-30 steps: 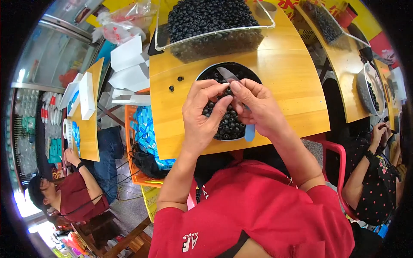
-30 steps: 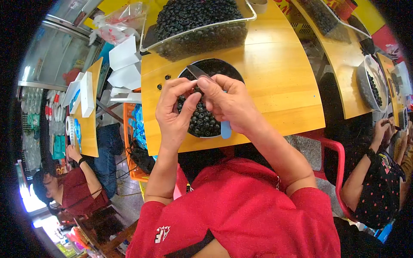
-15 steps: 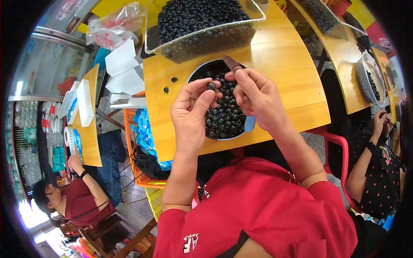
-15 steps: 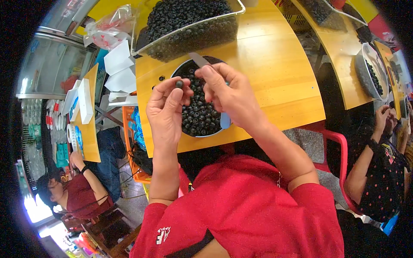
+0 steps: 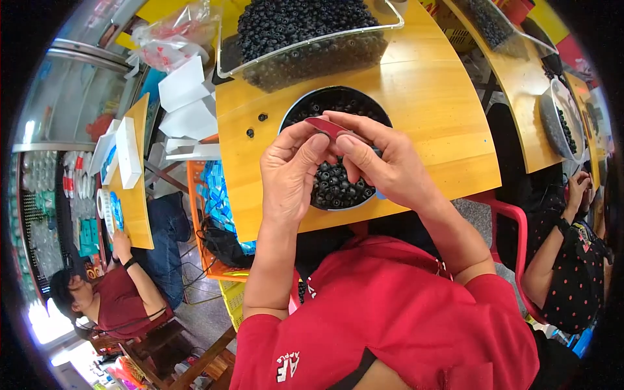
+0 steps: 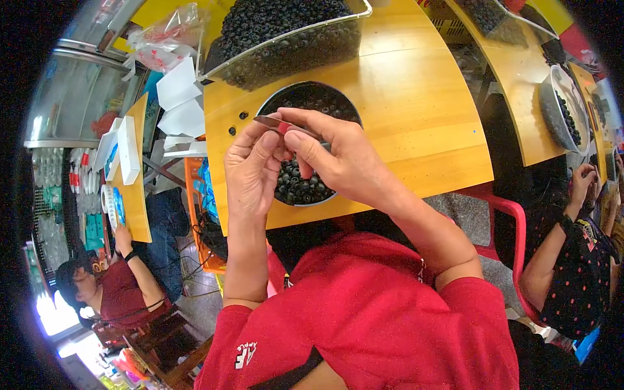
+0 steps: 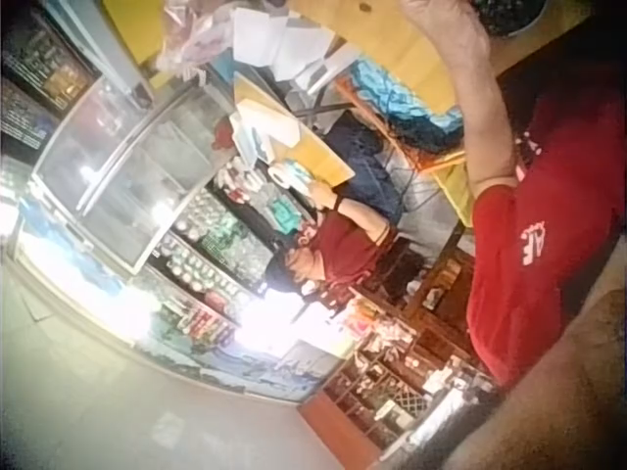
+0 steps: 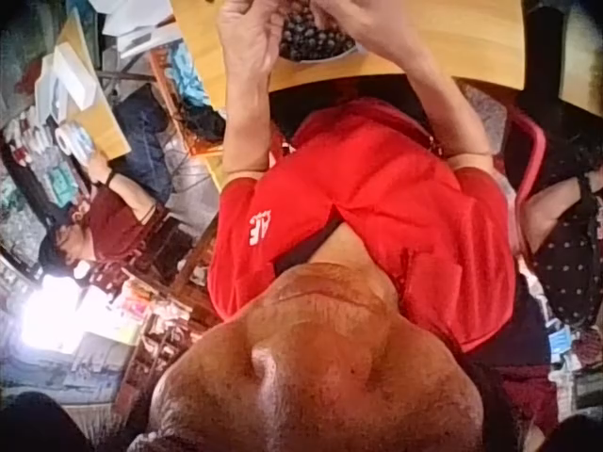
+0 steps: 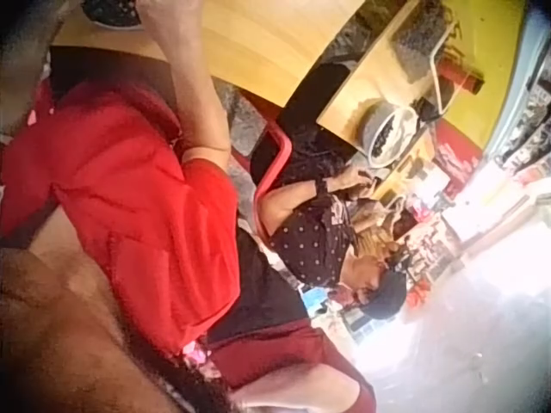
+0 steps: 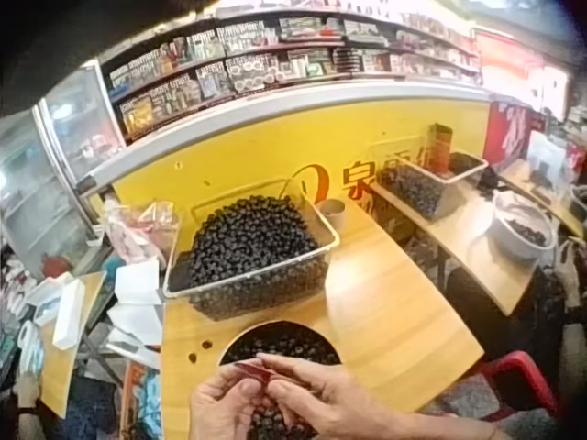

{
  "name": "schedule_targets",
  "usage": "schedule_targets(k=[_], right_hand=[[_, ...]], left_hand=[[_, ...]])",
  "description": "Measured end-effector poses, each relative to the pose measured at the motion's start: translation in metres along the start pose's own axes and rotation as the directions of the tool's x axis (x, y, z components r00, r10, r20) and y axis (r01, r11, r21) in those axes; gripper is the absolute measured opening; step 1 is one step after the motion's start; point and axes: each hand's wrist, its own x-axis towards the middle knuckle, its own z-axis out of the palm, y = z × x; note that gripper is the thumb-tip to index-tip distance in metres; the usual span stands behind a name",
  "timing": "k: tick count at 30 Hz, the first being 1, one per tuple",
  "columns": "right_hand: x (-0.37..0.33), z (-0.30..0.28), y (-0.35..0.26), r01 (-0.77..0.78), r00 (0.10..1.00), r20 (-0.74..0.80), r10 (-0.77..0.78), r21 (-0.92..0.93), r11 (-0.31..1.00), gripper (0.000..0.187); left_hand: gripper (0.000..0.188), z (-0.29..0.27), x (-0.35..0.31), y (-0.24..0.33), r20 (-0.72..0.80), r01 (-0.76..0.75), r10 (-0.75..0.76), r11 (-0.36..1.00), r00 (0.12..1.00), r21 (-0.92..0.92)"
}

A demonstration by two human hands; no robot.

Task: Processing dark seeds by cutting them out of plant material using a knife.

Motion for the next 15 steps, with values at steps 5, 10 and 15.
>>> schedule_targets(k=[5,10,15], right_hand=[[0.001,0.000,0.006,0.055,0.998,-0.016,-0.056,-0.045,0.997,0.033],[0.001,-0.002,0.005,0.028,1.000,0.013,-0.027,-0.049,0.998,0.029],[0.003,-0.007,0.004,-0.058,0.997,0.045,0.058,-0.004,0.998,0.025]], left_hand=[[0.021,-0.002,-0.002,0.001,0.006,-0.023,0.023,0.998,1.000,0.065],[0.021,-0.013,-0.002,-0.003,0.057,-0.048,0.045,0.997,0.997,0.057],[0.022,-0.015,-0.004,-0.004,0.098,-0.029,0.028,0.999,0.995,0.012]])
